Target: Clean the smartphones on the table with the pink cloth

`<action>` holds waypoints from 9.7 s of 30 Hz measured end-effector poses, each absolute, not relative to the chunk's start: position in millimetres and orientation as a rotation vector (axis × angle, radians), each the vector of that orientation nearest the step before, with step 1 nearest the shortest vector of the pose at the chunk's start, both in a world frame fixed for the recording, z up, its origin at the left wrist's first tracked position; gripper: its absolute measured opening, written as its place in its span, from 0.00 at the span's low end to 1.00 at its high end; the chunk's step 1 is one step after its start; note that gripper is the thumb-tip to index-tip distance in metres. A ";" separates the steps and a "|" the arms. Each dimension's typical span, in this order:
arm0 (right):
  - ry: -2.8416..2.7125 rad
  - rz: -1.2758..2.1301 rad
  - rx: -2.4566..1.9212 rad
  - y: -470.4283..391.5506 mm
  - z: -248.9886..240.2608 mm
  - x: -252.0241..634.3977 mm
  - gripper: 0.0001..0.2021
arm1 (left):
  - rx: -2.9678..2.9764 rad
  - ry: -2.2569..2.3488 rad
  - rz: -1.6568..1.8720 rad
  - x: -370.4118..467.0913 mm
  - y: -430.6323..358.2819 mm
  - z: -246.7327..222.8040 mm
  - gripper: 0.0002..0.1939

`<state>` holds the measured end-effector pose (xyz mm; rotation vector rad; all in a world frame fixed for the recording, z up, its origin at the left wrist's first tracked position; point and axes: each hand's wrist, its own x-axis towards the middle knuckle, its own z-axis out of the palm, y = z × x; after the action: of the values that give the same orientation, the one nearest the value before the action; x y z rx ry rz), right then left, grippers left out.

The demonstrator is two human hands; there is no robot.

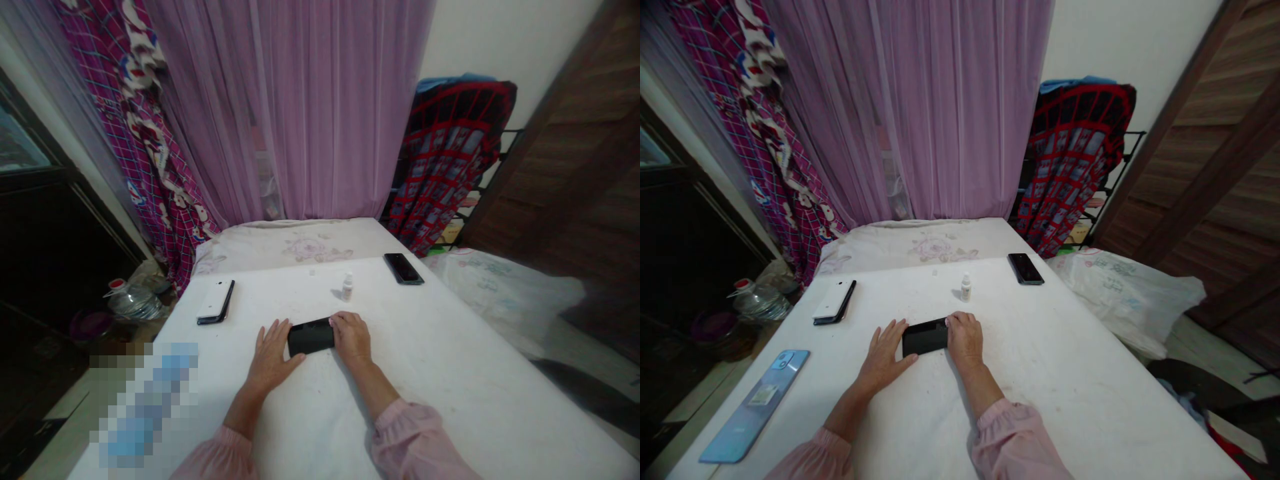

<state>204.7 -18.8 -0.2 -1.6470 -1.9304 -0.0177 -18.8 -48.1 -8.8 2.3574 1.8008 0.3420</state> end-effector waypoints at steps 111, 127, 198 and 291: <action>-1.976 -0.003 -1.796 -30.1 10.0 229.8 0.11 | 2.506 1.614 0.400 -13.2 -32.4 -19.7 0.36; -2.024 0.027 -1.754 -32.3 13.5 219.0 0.12 | 2.501 1.604 0.418 -13.9 -31.9 -19.1 0.36; -2.048 0.077 -1.547 -60.0 -0.5 245.9 0.12 | 2.482 1.600 0.441 -13.4 -30.6 -20.2 0.35; -2.280 0.244 -1.603 -3.3 30.9 179.6 0.10 | 2.437 1.654 0.393 -31.4 -32.1 -18.3 0.35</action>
<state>179.6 -3.3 30.9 -1.6027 -2.2798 0.2436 -31.4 -32.1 -18.3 2.4368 1.6540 0.3933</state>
